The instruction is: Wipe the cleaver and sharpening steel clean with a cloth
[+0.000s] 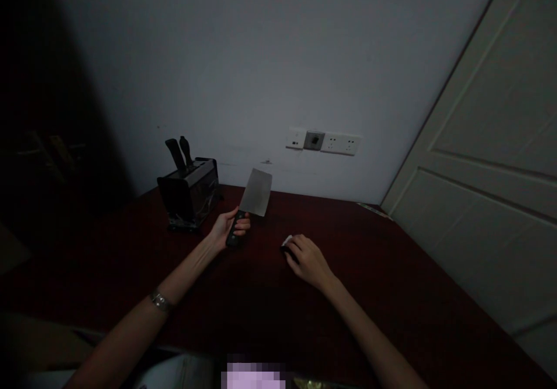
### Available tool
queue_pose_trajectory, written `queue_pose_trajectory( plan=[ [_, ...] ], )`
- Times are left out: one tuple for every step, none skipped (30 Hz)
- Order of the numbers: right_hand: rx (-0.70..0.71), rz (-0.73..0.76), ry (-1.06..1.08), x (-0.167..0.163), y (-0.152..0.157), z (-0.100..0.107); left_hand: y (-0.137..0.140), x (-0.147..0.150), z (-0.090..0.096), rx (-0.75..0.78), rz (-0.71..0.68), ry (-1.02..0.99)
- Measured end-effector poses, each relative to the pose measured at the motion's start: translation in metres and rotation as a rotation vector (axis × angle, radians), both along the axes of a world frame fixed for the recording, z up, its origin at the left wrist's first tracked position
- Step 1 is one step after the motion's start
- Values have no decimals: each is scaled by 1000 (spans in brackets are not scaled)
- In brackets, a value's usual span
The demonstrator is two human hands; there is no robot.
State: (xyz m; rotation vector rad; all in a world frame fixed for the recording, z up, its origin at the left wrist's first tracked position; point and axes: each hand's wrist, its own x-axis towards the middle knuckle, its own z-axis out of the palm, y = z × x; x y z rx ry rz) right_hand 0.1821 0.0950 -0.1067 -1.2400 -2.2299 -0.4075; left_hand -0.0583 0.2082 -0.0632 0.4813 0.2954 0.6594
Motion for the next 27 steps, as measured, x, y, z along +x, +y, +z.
queue_pose_trajectory(
  plan=[
    [-50, -15, -6, 3, 1, -7, 0, 1, -3, -10, -7, -10],
    [-96, -28, -4, 5, 1, -13, -1, 2, -6, -16, -16, -18],
    [-137, -38, 8, 8, 2, -18, -1, 2, -9, -16, -24, -22],
    [-172, -42, 29, 11, 3, -24, -1, 2, -11, -9, -31, -22],
    [-201, -42, 59, 14, 4, -29, -2, 2, -13, 4, -38, -20],
    [-223, -38, 95, 17, 5, -34, -2, 1, -15, 19, -45, -18],
    [-238, -34, 138, 20, 7, -39, -3, 0, -17, 34, -53, -15],
    [-244, -32, 185, 23, 9, -43, -3, -1, -19, 48, -61, -12],
    [-244, -29, 233, 25, 11, -47, -3, -2, -21, 59, -70, -10],
    [-243, -26, 283, 28, 14, -51, -4, -3, -23, 69, -79, -8],
    [-241, -23, 332, 30, 17, -54, -4, -3, -25, 79, -86, -4],
    [-237, -25, 388, 31, 21, -54, -5, -3, -27, 92, -92, 3],
    [-230, -38, 454, 32, 25, -53, -5, -3, -29, 109, -96, 12],
    [-218, -67, 532, 32, 29, -48, -6, -2, -31, 128, -97, 21],
    [-197, -106, 618, 32, 33, -40, -6, -2, -33, 147, -101, 28],
    [-165, -148, 703, 30, 37, -29, -6, -1, -34, 163, -110, 29],
    [-123, -189, 782, 26, 40, -14, -6, 0, -36, 177, -125, 20],
    [-75, -198, 832, 21, 44, 4, -6, 1, -38, 185, -144, 0],
    [-10, -182, 856, 15, 47, 22, -7, 1, -39, 190, -164, -26],
    [57, -141, 852, 7, 51, 41, -7, 2, -40, 192, -185, -54],
    [99, -77, 809, -1, 55, 59, -7, 2, -42, 194, -204, -79],
    [123, 1, 741, -10, 60, 74, -8, 3, -42, 195, -219, -99],
    [119, 92, 650, -18, 67, 87, -8, 3, -43, 196, -231, -114],
    [94, 175, 543, -24, 76, 96, -9, 4, -43, 196, -242, -123],
    [76, 237, 452, -29, 85, 101, -10, 4, -42, 199, -250, -131],
    [71, 273, 387, -32, 96, 104, -11, 4, -41, 202, -257, -137],
    [68, 290, 340, -34, 106, 105, -12, 4, -40, 206, -262, -141]
  ],
)
